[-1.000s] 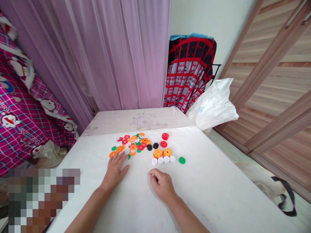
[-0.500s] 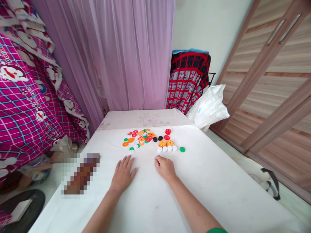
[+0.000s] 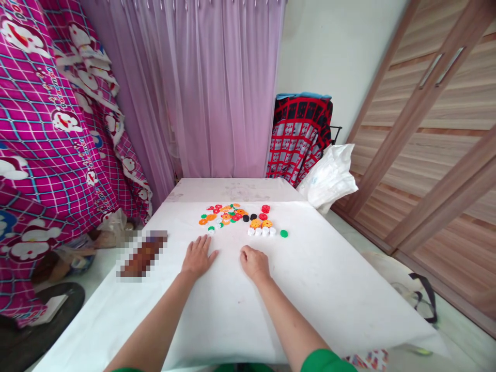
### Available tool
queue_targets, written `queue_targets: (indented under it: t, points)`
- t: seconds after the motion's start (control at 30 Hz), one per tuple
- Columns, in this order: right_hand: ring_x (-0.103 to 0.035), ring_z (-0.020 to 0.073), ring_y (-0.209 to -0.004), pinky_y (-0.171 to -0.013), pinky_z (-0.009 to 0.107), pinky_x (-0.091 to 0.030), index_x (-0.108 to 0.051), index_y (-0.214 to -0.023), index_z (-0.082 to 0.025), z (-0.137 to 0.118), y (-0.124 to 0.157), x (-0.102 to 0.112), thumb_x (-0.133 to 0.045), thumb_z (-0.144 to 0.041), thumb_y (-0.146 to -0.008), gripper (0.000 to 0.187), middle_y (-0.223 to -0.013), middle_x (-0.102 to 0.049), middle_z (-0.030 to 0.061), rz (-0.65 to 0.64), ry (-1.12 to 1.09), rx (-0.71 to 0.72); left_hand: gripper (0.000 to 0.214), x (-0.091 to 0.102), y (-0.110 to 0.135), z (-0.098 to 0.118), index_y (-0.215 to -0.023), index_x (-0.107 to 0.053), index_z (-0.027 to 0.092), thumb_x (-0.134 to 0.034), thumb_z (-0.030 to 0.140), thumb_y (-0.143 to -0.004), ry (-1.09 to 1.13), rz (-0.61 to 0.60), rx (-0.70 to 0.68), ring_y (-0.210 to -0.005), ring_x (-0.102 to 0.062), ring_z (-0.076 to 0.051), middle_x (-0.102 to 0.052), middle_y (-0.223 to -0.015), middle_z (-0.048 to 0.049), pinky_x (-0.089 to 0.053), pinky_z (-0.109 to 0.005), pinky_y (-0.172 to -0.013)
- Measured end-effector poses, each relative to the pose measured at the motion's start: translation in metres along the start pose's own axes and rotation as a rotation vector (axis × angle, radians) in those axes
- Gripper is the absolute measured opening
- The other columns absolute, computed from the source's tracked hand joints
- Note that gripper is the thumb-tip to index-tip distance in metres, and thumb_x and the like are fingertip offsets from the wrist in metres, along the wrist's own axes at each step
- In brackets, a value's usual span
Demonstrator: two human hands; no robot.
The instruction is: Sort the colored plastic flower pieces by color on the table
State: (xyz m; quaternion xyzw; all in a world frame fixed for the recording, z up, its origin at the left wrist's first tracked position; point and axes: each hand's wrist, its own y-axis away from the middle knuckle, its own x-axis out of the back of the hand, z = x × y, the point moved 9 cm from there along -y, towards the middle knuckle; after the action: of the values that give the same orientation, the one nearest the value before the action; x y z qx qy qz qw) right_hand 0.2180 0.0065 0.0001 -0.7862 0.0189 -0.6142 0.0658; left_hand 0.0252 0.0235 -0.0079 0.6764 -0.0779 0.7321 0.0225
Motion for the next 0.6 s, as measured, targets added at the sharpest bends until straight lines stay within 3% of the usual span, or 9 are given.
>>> queue_targets:
  t: [0.3, 0.5, 0.6]
  points:
    - [-0.066, 0.0148, -0.076, -0.062, 0.024, -0.032, -0.065, -0.095, -0.028, 0.001, 0.000, -0.001, -0.043, -0.027, -0.092, 0.023, -0.083, -0.073, 0.0005, 0.003, -0.018, -0.001, 0.062, -0.005, 0.002, -0.002, -0.146, -0.036, 0.021, -0.028, 0.053, -0.093, -0.014, 0.030, -0.003, -0.142, -0.029, -0.029, -0.035, -0.153, -0.0106, -0.022, -0.050, -0.115]
    - [-0.066, 0.0151, -0.073, -0.063, 0.024, -0.034, -0.065, -0.094, -0.026, -0.006, -0.002, -0.002, -0.044, -0.025, -0.091, 0.021, -0.082, -0.073, 0.0020, 0.004, 0.022, 0.036, 0.070, -0.006, -0.008, -0.005, -0.149, -0.028, 0.018, -0.030, 0.057, -0.092, -0.024, 0.041, 0.020, -0.144, -0.023, -0.031, -0.021, -0.158, -0.0141, -0.022, -0.052, -0.113]
    - [-0.066, 0.0158, -0.073, -0.064, 0.024, -0.035, -0.065, -0.095, -0.026, -0.012, -0.007, -0.002, -0.043, -0.024, -0.091, 0.022, -0.082, -0.073, 0.0029, -0.009, 0.042, 0.059, 0.068, -0.005, -0.014, -0.002, -0.149, -0.029, 0.019, -0.028, 0.056, -0.092, -0.006, 0.020, 0.009, -0.144, -0.024, -0.030, -0.026, -0.156, -0.0131, -0.020, -0.053, -0.114]
